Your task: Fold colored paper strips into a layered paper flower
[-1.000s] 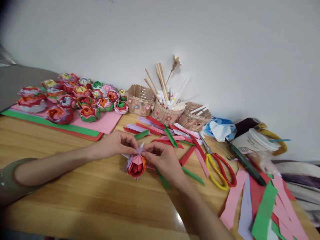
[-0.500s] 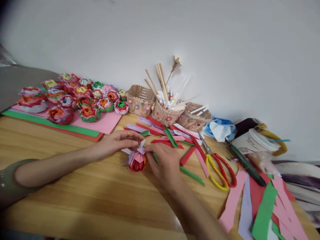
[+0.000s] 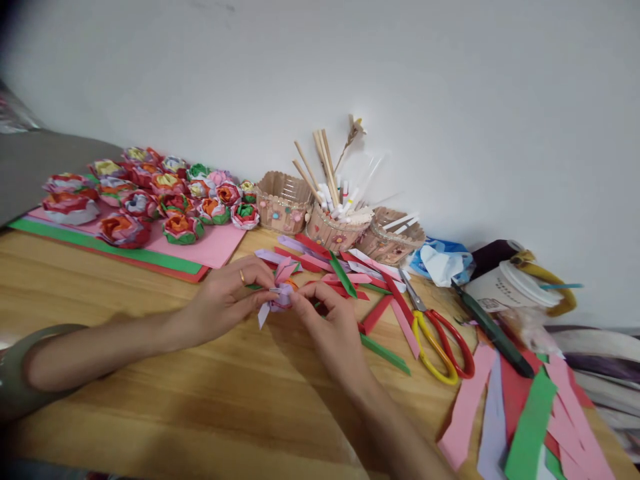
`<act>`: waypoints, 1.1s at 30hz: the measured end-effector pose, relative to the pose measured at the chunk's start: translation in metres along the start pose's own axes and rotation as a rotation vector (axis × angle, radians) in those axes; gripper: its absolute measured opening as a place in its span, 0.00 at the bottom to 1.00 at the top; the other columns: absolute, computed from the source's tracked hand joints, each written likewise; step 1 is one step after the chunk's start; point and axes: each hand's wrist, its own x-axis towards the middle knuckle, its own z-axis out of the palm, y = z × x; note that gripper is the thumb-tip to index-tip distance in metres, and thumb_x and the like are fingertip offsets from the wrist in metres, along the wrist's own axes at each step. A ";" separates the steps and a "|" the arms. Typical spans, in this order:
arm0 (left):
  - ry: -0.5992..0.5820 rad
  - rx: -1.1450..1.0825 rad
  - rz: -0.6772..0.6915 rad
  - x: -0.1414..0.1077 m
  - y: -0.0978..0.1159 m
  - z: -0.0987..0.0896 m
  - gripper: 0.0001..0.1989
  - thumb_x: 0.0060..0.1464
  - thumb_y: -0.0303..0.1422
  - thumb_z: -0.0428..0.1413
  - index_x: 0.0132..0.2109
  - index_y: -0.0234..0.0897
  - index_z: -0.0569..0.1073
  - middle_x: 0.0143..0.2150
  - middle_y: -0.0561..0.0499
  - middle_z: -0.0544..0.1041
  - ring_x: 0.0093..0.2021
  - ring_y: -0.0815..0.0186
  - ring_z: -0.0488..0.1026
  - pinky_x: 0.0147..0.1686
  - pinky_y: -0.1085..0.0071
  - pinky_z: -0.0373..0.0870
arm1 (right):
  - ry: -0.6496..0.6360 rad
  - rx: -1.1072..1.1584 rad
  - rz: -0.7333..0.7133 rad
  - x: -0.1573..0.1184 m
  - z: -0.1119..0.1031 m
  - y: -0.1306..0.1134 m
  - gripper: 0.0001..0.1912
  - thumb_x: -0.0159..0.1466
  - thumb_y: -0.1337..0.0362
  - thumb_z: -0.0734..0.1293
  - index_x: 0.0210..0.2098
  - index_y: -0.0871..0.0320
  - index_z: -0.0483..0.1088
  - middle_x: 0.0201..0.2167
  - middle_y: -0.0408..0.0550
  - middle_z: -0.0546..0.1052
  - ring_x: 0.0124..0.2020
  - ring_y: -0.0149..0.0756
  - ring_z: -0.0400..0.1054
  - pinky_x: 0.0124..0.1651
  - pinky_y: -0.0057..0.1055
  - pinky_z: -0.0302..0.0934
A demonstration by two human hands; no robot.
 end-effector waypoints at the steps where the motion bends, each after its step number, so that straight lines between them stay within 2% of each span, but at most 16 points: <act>1: 0.010 0.018 0.009 -0.001 -0.001 0.001 0.06 0.54 0.30 0.53 0.29 0.36 0.68 0.28 0.51 0.70 0.32 0.67 0.66 0.35 0.70 0.62 | -0.002 0.019 0.016 0.000 0.001 0.000 0.11 0.57 0.58 0.65 0.23 0.58 0.68 0.20 0.41 0.68 0.22 0.28 0.59 0.24 0.25 0.53; 5: 0.064 -0.037 -0.091 -0.003 -0.008 0.008 0.07 0.57 0.31 0.49 0.30 0.38 0.63 0.30 0.52 0.67 0.34 0.66 0.65 0.37 0.69 0.62 | 0.000 0.012 0.009 -0.003 0.008 -0.001 0.10 0.55 0.60 0.65 0.21 0.58 0.66 0.19 0.40 0.65 0.20 0.27 0.55 0.22 0.24 0.50; 10: 0.073 -0.174 -0.216 -0.004 -0.008 0.011 0.05 0.58 0.31 0.47 0.32 0.38 0.60 0.30 0.53 0.65 0.32 0.67 0.64 0.35 0.71 0.62 | 0.039 -0.058 -0.055 -0.003 0.010 0.002 0.10 0.56 0.62 0.64 0.21 0.58 0.65 0.19 0.40 0.66 0.21 0.27 0.58 0.23 0.24 0.53; 16: 0.147 -0.209 -0.229 -0.002 -0.003 0.009 0.06 0.57 0.30 0.47 0.31 0.38 0.60 0.29 0.54 0.63 0.30 0.69 0.62 0.32 0.73 0.61 | 0.015 -0.093 -0.084 -0.003 0.008 0.000 0.10 0.56 0.63 0.64 0.20 0.58 0.65 0.19 0.41 0.67 0.22 0.28 0.59 0.25 0.25 0.55; 23: 0.179 -0.238 -0.265 -0.001 -0.002 0.010 0.06 0.57 0.31 0.48 0.31 0.37 0.60 0.30 0.54 0.64 0.31 0.69 0.62 0.32 0.73 0.61 | 0.040 -0.103 -0.066 -0.006 0.011 -0.003 0.11 0.56 0.62 0.64 0.20 0.58 0.65 0.17 0.39 0.63 0.19 0.27 0.55 0.21 0.25 0.50; 28: 0.200 -0.349 -0.299 -0.002 -0.005 0.012 0.07 0.56 0.33 0.49 0.31 0.37 0.61 0.31 0.53 0.64 0.32 0.69 0.62 0.33 0.73 0.61 | 0.042 -0.109 -0.048 -0.005 0.010 -0.004 0.10 0.55 0.63 0.63 0.19 0.58 0.64 0.16 0.38 0.62 0.18 0.26 0.53 0.20 0.24 0.48; 31: 0.222 -0.470 -0.378 0.001 -0.008 0.010 0.08 0.54 0.34 0.52 0.30 0.37 0.61 0.30 0.54 0.65 0.32 0.69 0.64 0.33 0.73 0.62 | 0.052 -0.117 -0.021 -0.005 0.007 -0.001 0.11 0.53 0.65 0.63 0.17 0.57 0.61 0.14 0.38 0.60 0.17 0.26 0.52 0.20 0.24 0.47; 33: 0.225 -0.557 -0.466 0.004 -0.009 0.009 0.10 0.52 0.34 0.54 0.29 0.36 0.61 0.27 0.56 0.65 0.29 0.70 0.64 0.31 0.74 0.62 | 0.107 -0.089 -0.036 -0.004 0.004 0.004 0.10 0.54 0.64 0.63 0.17 0.57 0.61 0.15 0.38 0.61 0.18 0.27 0.53 0.21 0.25 0.48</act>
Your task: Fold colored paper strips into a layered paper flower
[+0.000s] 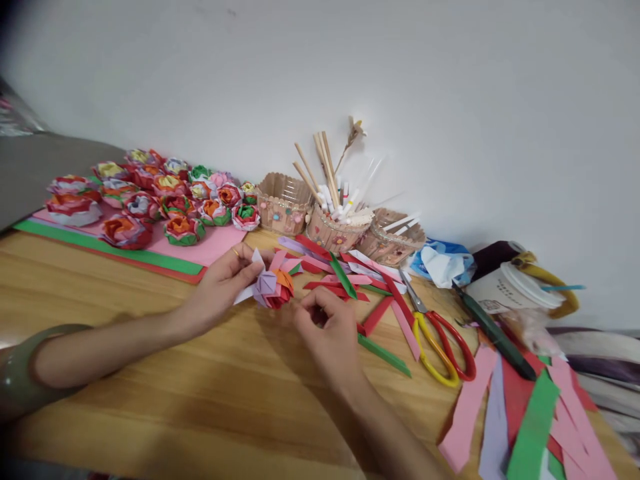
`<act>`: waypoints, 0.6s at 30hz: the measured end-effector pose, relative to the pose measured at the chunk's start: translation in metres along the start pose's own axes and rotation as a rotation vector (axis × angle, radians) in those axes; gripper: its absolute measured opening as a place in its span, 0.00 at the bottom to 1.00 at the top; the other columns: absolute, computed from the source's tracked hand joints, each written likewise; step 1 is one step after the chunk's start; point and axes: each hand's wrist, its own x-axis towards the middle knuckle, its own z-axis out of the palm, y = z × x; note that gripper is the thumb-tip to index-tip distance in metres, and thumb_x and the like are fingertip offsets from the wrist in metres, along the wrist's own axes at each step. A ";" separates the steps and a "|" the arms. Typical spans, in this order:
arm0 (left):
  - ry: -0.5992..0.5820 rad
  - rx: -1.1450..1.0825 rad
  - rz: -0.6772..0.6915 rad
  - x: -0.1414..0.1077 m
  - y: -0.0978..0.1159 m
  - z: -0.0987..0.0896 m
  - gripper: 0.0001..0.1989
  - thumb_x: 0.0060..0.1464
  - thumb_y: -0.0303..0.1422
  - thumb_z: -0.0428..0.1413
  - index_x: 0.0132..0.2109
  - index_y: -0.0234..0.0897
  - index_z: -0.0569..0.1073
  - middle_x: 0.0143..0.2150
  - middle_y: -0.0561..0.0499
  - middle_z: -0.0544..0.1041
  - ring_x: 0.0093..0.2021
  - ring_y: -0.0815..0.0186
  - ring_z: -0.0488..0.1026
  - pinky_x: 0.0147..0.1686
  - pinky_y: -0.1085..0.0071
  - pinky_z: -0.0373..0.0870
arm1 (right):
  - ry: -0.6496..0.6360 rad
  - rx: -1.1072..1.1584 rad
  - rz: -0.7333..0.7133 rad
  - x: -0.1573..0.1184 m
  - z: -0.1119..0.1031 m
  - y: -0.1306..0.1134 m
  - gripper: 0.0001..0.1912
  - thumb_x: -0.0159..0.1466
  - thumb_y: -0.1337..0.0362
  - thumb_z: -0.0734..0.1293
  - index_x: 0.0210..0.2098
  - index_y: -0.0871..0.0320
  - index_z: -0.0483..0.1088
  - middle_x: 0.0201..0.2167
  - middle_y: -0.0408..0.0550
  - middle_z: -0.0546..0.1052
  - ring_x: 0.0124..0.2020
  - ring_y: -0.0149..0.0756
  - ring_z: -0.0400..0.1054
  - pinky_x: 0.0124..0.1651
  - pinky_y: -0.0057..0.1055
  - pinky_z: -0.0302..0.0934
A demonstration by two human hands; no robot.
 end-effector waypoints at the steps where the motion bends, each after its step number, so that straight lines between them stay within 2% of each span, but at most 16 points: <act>1: -0.009 -0.049 -0.053 0.001 0.001 0.000 0.10 0.52 0.35 0.55 0.29 0.36 0.62 0.25 0.57 0.65 0.26 0.71 0.63 0.29 0.74 0.62 | 0.059 0.029 -0.017 0.001 -0.002 0.002 0.10 0.55 0.63 0.63 0.18 0.57 0.62 0.16 0.39 0.62 0.20 0.28 0.55 0.22 0.25 0.50; 3: -0.052 -0.164 -0.163 0.002 0.003 0.001 0.10 0.50 0.35 0.56 0.30 0.35 0.63 0.23 0.57 0.67 0.23 0.73 0.63 0.26 0.75 0.61 | 0.203 0.068 -0.063 0.002 -0.005 0.006 0.08 0.58 0.62 0.62 0.24 0.57 0.66 0.21 0.41 0.66 0.24 0.30 0.59 0.27 0.26 0.54; 5: -0.099 -0.262 -0.251 0.002 0.005 0.002 0.12 0.47 0.36 0.59 0.31 0.35 0.64 0.23 0.56 0.69 0.22 0.73 0.65 0.24 0.75 0.62 | 0.273 0.053 -0.117 0.004 -0.007 0.007 0.05 0.60 0.62 0.62 0.31 0.55 0.69 0.28 0.43 0.70 0.31 0.33 0.63 0.34 0.29 0.59; 7: -0.139 -0.315 -0.313 0.000 0.006 0.004 0.13 0.45 0.35 0.61 0.30 0.34 0.64 0.23 0.56 0.70 0.22 0.73 0.66 0.24 0.76 0.63 | 0.224 0.016 -0.158 0.005 -0.007 0.006 0.07 0.60 0.62 0.63 0.37 0.54 0.71 0.36 0.46 0.72 0.39 0.37 0.65 0.40 0.32 0.60; 9: -0.176 -0.343 -0.365 -0.002 0.005 0.005 0.13 0.45 0.34 0.62 0.29 0.34 0.65 0.22 0.56 0.70 0.21 0.74 0.66 0.23 0.77 0.62 | 0.108 0.013 -0.182 0.006 -0.006 0.003 0.09 0.60 0.62 0.64 0.39 0.53 0.72 0.40 0.48 0.73 0.42 0.38 0.66 0.43 0.34 0.61; 12: -0.222 -0.364 -0.451 -0.004 0.003 0.006 0.12 0.45 0.33 0.62 0.29 0.33 0.65 0.21 0.56 0.69 0.20 0.75 0.65 0.22 0.78 0.61 | -0.021 0.042 -0.206 0.005 -0.003 0.000 0.06 0.59 0.65 0.65 0.35 0.55 0.74 0.36 0.47 0.76 0.40 0.36 0.68 0.44 0.33 0.62; 15: -0.267 -0.346 -0.469 -0.006 0.001 0.007 0.13 0.44 0.33 0.62 0.29 0.33 0.65 0.23 0.55 0.70 0.23 0.74 0.66 0.24 0.78 0.62 | 0.002 0.028 -0.206 0.004 0.000 -0.001 0.02 0.57 0.67 0.67 0.29 0.57 0.73 0.30 0.45 0.76 0.34 0.34 0.69 0.39 0.31 0.64; 18: -0.273 -0.292 -0.381 -0.005 0.002 0.007 0.13 0.42 0.31 0.63 0.31 0.33 0.66 0.26 0.55 0.71 0.28 0.73 0.68 0.29 0.77 0.63 | 0.045 -0.007 -0.217 0.003 0.001 0.001 0.01 0.56 0.68 0.68 0.28 0.58 0.73 0.27 0.45 0.76 0.29 0.32 0.69 0.35 0.29 0.64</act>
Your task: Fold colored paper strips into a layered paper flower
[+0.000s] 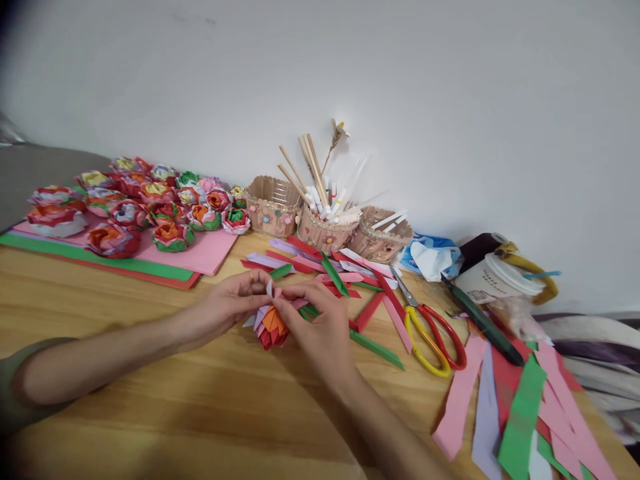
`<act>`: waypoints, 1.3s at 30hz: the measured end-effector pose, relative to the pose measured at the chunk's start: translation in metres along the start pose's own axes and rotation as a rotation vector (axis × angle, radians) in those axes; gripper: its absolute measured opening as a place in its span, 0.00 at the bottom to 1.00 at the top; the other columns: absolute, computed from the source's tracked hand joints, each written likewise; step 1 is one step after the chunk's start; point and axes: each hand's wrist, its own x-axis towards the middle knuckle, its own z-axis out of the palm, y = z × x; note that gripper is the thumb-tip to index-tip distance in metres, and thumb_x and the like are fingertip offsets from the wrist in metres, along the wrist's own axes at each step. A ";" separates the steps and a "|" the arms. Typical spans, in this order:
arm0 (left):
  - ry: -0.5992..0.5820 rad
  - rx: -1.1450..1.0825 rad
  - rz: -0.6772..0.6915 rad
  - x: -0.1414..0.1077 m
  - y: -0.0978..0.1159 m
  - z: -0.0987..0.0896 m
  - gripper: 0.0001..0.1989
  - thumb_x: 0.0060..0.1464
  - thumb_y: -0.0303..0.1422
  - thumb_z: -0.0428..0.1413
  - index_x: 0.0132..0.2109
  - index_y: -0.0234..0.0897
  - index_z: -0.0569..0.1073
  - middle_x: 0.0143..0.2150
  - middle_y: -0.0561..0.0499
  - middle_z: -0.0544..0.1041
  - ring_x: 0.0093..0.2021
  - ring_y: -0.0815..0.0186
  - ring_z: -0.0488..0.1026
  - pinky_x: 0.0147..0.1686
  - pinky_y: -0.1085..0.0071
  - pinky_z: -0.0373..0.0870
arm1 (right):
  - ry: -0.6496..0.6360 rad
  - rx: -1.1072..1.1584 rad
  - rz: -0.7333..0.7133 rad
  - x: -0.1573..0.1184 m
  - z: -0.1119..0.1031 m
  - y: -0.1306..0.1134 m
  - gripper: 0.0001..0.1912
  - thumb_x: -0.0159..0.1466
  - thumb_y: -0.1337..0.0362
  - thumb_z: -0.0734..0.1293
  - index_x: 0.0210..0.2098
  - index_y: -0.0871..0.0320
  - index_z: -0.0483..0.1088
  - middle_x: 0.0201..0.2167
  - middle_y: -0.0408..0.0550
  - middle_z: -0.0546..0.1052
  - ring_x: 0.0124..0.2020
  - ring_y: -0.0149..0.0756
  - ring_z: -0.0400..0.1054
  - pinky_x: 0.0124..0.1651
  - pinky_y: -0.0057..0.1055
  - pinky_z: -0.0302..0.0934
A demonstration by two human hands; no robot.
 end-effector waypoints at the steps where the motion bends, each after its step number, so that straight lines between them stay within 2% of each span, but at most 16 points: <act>1: 0.010 0.037 0.042 0.000 0.001 0.000 0.13 0.41 0.30 0.63 0.33 0.33 0.67 0.28 0.55 0.72 0.29 0.72 0.69 0.31 0.77 0.64 | 0.011 -0.015 -0.017 -0.001 0.000 0.001 0.01 0.56 0.68 0.68 0.28 0.58 0.73 0.27 0.45 0.76 0.29 0.32 0.69 0.35 0.29 0.65; 4: 0.011 0.180 0.160 -0.002 0.002 0.000 0.10 0.44 0.28 0.61 0.35 0.34 0.69 0.30 0.55 0.73 0.32 0.72 0.69 0.34 0.75 0.65 | 0.043 -0.070 -0.100 -0.002 0.000 0.002 0.02 0.57 0.69 0.67 0.29 0.58 0.73 0.28 0.46 0.76 0.29 0.32 0.69 0.33 0.28 0.65; 7: 0.001 0.256 0.239 -0.004 0.002 0.000 0.05 0.45 0.27 0.59 0.32 0.34 0.71 0.29 0.55 0.73 0.30 0.71 0.69 0.34 0.74 0.66 | 0.082 -0.165 -0.235 -0.005 0.000 0.001 0.03 0.57 0.70 0.67 0.31 0.58 0.73 0.29 0.47 0.76 0.30 0.33 0.70 0.32 0.28 0.66; 10: 0.049 0.296 0.335 -0.006 0.000 0.000 0.04 0.44 0.26 0.59 0.30 0.34 0.72 0.29 0.53 0.74 0.32 0.69 0.71 0.35 0.73 0.68 | 0.147 -0.280 -0.390 -0.006 0.000 0.000 0.05 0.57 0.70 0.67 0.33 0.56 0.73 0.29 0.48 0.76 0.31 0.34 0.71 0.31 0.29 0.67; 13: 0.082 0.379 0.443 -0.008 -0.002 0.000 0.02 0.46 0.26 0.59 0.31 0.34 0.73 0.31 0.51 0.76 0.34 0.67 0.73 0.38 0.71 0.70 | 0.180 -0.350 -0.481 -0.007 0.000 0.001 0.05 0.57 0.71 0.67 0.33 0.57 0.73 0.28 0.48 0.77 0.30 0.35 0.71 0.31 0.30 0.67; 20: 0.076 0.623 0.628 -0.010 -0.003 -0.004 0.02 0.51 0.25 0.56 0.33 0.33 0.73 0.32 0.49 0.76 0.34 0.68 0.73 0.37 0.73 0.69 | 0.204 -0.393 -0.541 -0.008 0.000 0.006 0.03 0.57 0.71 0.68 0.31 0.58 0.71 0.27 0.49 0.76 0.29 0.34 0.71 0.30 0.29 0.67; 25: 0.044 0.712 0.734 -0.010 0.001 -0.005 0.03 0.51 0.24 0.57 0.30 0.33 0.72 0.30 0.50 0.74 0.34 0.69 0.72 0.36 0.73 0.67 | 0.098 -0.270 -0.526 -0.006 -0.002 0.007 0.05 0.58 0.73 0.66 0.29 0.56 0.68 0.26 0.47 0.74 0.30 0.34 0.69 0.31 0.29 0.65; 27: 0.011 0.677 0.697 -0.010 0.004 -0.004 0.03 0.50 0.26 0.57 0.28 0.34 0.71 0.29 0.51 0.73 0.32 0.69 0.71 0.35 0.73 0.67 | 0.034 -0.186 -0.461 -0.005 -0.002 0.008 0.05 0.58 0.72 0.66 0.28 0.56 0.67 0.25 0.45 0.72 0.28 0.33 0.67 0.30 0.28 0.64; 33: -0.120 0.384 0.198 -0.011 0.013 0.001 0.07 0.48 0.32 0.58 0.30 0.34 0.69 0.25 0.56 0.70 0.24 0.73 0.67 0.24 0.78 0.62 | -0.097 0.113 -0.117 -0.005 -0.001 0.006 0.03 0.58 0.66 0.67 0.28 0.56 0.68 0.24 0.41 0.72 0.25 0.29 0.65 0.28 0.25 0.61; 36: -0.125 0.317 0.115 -0.010 0.013 0.000 0.08 0.47 0.33 0.59 0.31 0.34 0.68 0.26 0.55 0.72 0.26 0.73 0.68 0.26 0.78 0.63 | -0.143 0.200 0.015 -0.003 -0.001 0.002 0.05 0.59 0.64 0.66 0.28 0.57 0.69 0.24 0.42 0.74 0.25 0.29 0.67 0.27 0.24 0.62; 39: -0.123 0.331 0.105 -0.010 0.012 -0.001 0.08 0.48 0.34 0.58 0.30 0.34 0.68 0.27 0.54 0.73 0.27 0.72 0.68 0.28 0.77 0.63 | -0.166 0.148 0.033 -0.003 -0.002 0.002 0.06 0.60 0.64 0.65 0.27 0.58 0.70 0.24 0.43 0.75 0.26 0.30 0.68 0.28 0.25 0.63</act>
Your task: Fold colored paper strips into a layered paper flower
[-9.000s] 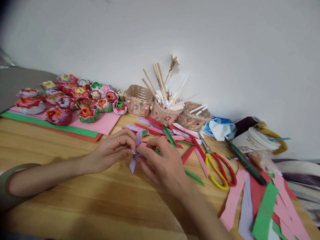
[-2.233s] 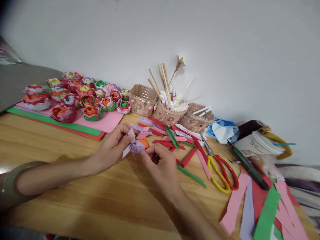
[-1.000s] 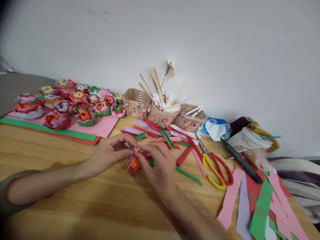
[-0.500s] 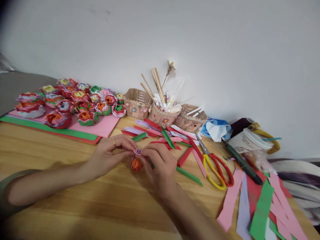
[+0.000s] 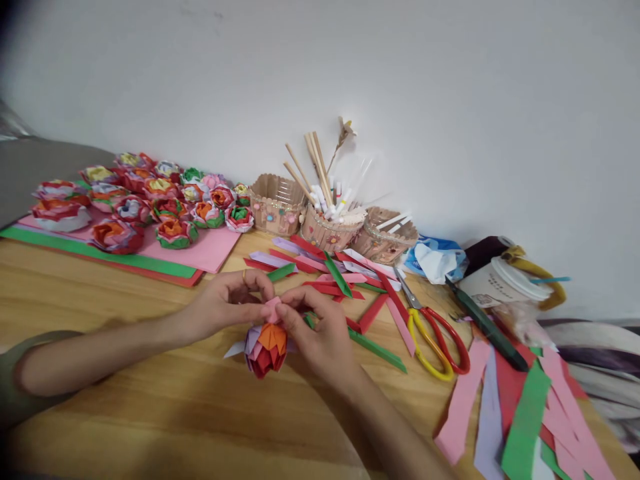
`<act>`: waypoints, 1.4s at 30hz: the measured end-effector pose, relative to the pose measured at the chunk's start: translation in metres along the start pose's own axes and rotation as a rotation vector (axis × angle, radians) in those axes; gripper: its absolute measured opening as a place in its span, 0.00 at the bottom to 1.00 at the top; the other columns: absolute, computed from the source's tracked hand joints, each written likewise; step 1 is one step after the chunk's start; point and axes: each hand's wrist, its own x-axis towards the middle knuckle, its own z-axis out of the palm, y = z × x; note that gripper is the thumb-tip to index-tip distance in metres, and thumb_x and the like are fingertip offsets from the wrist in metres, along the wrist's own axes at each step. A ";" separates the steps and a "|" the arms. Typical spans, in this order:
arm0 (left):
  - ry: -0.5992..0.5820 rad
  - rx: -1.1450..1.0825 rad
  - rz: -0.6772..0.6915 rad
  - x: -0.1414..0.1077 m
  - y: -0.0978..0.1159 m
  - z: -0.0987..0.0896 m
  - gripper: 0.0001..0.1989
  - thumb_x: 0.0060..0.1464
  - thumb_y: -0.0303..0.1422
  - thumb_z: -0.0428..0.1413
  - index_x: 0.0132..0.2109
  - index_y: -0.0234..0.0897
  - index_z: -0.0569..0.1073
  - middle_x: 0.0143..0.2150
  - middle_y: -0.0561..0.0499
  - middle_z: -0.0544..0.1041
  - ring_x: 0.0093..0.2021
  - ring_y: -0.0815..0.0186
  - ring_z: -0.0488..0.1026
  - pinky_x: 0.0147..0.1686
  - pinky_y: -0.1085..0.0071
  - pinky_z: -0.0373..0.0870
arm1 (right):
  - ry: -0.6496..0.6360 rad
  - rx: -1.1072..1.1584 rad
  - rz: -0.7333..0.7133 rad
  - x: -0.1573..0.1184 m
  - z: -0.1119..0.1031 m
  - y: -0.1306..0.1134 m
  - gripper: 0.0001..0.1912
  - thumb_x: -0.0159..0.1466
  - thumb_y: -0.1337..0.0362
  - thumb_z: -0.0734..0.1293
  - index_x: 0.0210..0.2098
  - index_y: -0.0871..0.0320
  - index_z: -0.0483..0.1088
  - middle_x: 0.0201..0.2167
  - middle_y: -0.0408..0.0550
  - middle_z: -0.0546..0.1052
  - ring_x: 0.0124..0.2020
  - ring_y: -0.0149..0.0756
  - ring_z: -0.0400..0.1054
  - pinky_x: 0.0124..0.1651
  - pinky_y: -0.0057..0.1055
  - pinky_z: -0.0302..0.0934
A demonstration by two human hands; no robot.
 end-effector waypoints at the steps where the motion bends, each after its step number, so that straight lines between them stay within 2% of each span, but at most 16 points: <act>1: 0.007 0.019 -0.004 0.000 -0.001 0.000 0.08 0.48 0.34 0.57 0.30 0.34 0.68 0.27 0.54 0.72 0.27 0.72 0.68 0.28 0.77 0.63 | 0.001 -0.055 -0.022 -0.001 0.000 0.001 0.06 0.60 0.64 0.64 0.27 0.58 0.70 0.24 0.43 0.75 0.26 0.30 0.68 0.29 0.25 0.63; 3: 0.037 0.076 -0.008 0.000 -0.003 0.001 0.07 0.48 0.33 0.57 0.30 0.34 0.68 0.26 0.54 0.72 0.26 0.72 0.67 0.27 0.76 0.63 | 0.027 -0.222 -0.125 -0.003 0.001 0.006 0.05 0.60 0.67 0.64 0.28 0.57 0.70 0.24 0.43 0.75 0.25 0.30 0.68 0.28 0.25 0.62; 6: 0.114 0.183 0.032 0.001 -0.006 0.002 0.02 0.46 0.28 0.56 0.29 0.34 0.69 0.25 0.56 0.70 0.26 0.73 0.66 0.26 0.77 0.62 | 0.106 -0.543 -0.385 -0.007 0.003 0.014 0.05 0.59 0.71 0.63 0.30 0.57 0.70 0.24 0.44 0.76 0.25 0.32 0.69 0.29 0.27 0.61; 8: 0.135 0.192 0.034 0.003 -0.007 0.001 0.02 0.46 0.28 0.56 0.30 0.34 0.69 0.26 0.56 0.70 0.26 0.73 0.67 0.26 0.77 0.62 | 0.142 -0.581 -0.412 -0.007 0.004 0.016 0.06 0.59 0.72 0.63 0.30 0.57 0.71 0.24 0.44 0.77 0.25 0.32 0.70 0.30 0.27 0.61; 13: 0.084 0.128 -0.093 0.011 -0.005 -0.004 0.06 0.43 0.30 0.59 0.28 0.32 0.71 0.25 0.54 0.73 0.26 0.72 0.68 0.29 0.74 0.64 | 0.169 -0.342 -0.147 0.000 0.000 0.010 0.03 0.58 0.69 0.65 0.29 0.57 0.71 0.26 0.44 0.77 0.27 0.31 0.70 0.32 0.27 0.64; 17: 0.111 0.115 -0.089 0.013 -0.004 -0.007 0.06 0.42 0.29 0.61 0.25 0.32 0.70 0.23 0.54 0.73 0.25 0.72 0.69 0.28 0.74 0.66 | -0.010 0.031 0.205 0.008 -0.006 0.008 0.05 0.56 0.63 0.68 0.29 0.59 0.71 0.26 0.44 0.76 0.26 0.31 0.70 0.29 0.27 0.64; 20: 0.137 0.136 -0.073 0.012 -0.005 -0.007 0.08 0.41 0.30 0.62 0.24 0.32 0.70 0.21 0.54 0.73 0.23 0.72 0.68 0.25 0.75 0.65 | -0.088 0.112 0.302 0.010 -0.009 0.009 0.08 0.54 0.61 0.68 0.27 0.60 0.71 0.26 0.45 0.76 0.25 0.30 0.70 0.29 0.27 0.64; 23: 0.148 0.168 -0.064 0.011 -0.007 -0.004 0.09 0.41 0.31 0.61 0.23 0.32 0.69 0.21 0.54 0.73 0.22 0.72 0.68 0.24 0.76 0.64 | -0.078 -0.001 0.225 0.008 -0.008 0.009 0.07 0.56 0.62 0.67 0.27 0.60 0.71 0.26 0.45 0.77 0.26 0.31 0.70 0.30 0.28 0.64; 28: 0.118 0.154 -0.074 0.009 -0.005 -0.004 0.07 0.42 0.28 0.60 0.24 0.33 0.68 0.19 0.57 0.69 0.21 0.74 0.66 0.23 0.78 0.61 | -0.042 -0.265 -0.055 0.002 -0.004 0.006 0.04 0.57 0.70 0.64 0.27 0.59 0.70 0.23 0.44 0.75 0.25 0.31 0.69 0.29 0.27 0.63; 30: 0.098 0.076 -0.075 0.009 -0.003 -0.006 0.06 0.42 0.28 0.60 0.28 0.33 0.69 0.22 0.56 0.71 0.23 0.73 0.67 0.24 0.77 0.62 | -0.020 -0.311 -0.163 0.001 -0.005 0.006 0.04 0.58 0.72 0.64 0.27 0.58 0.69 0.23 0.43 0.75 0.24 0.30 0.68 0.28 0.26 0.63; 32: 0.092 -0.053 -0.083 0.010 -0.002 -0.008 0.08 0.45 0.30 0.58 0.35 0.33 0.72 0.31 0.52 0.75 0.27 0.71 0.70 0.27 0.75 0.65 | 0.017 -0.369 -0.255 0.001 -0.006 0.008 0.05 0.58 0.73 0.64 0.28 0.57 0.68 0.23 0.44 0.76 0.24 0.30 0.69 0.28 0.26 0.64; 34: 0.064 -0.088 -0.111 0.012 -0.003 -0.010 0.09 0.46 0.32 0.57 0.37 0.33 0.73 0.32 0.50 0.76 0.28 0.70 0.71 0.27 0.75 0.66 | 0.051 -0.436 -0.345 0.002 -0.007 0.009 0.06 0.58 0.73 0.64 0.29 0.56 0.68 0.26 0.45 0.77 0.28 0.33 0.71 0.32 0.29 0.65; 36: 0.045 -0.033 -0.096 0.014 -0.004 -0.010 0.07 0.45 0.31 0.58 0.33 0.32 0.73 0.28 0.52 0.75 0.27 0.71 0.70 0.28 0.75 0.67 | 0.099 -0.492 -0.411 0.003 -0.008 0.009 0.06 0.58 0.73 0.64 0.28 0.56 0.69 0.31 0.48 0.76 0.34 0.36 0.71 0.37 0.33 0.65; 38: 0.106 0.048 -0.006 0.013 -0.005 -0.009 0.04 0.45 0.30 0.59 0.30 0.33 0.71 0.25 0.54 0.73 0.26 0.71 0.69 0.28 0.75 0.66 | 0.195 -0.522 -0.424 0.004 -0.009 0.006 0.04 0.57 0.71 0.65 0.28 0.56 0.69 0.33 0.49 0.75 0.37 0.38 0.69 0.39 0.34 0.64; 40: 0.230 0.143 0.133 0.011 -0.005 -0.008 0.05 0.47 0.30 0.57 0.28 0.34 0.70 0.25 0.55 0.72 0.26 0.71 0.68 0.27 0.75 0.65 | 0.266 -0.498 -0.358 0.004 -0.010 0.000 0.03 0.57 0.70 0.65 0.28 0.56 0.70 0.29 0.48 0.73 0.34 0.37 0.68 0.35 0.32 0.63; 42: 0.321 0.287 0.290 0.007 -0.005 -0.007 0.05 0.50 0.31 0.56 0.29 0.34 0.69 0.26 0.53 0.71 0.27 0.70 0.68 0.27 0.75 0.64 | 0.169 -0.377 -0.202 0.003 -0.009 -0.006 0.05 0.59 0.68 0.63 0.27 0.56 0.69 0.25 0.45 0.71 0.29 0.33 0.65 0.30 0.29 0.60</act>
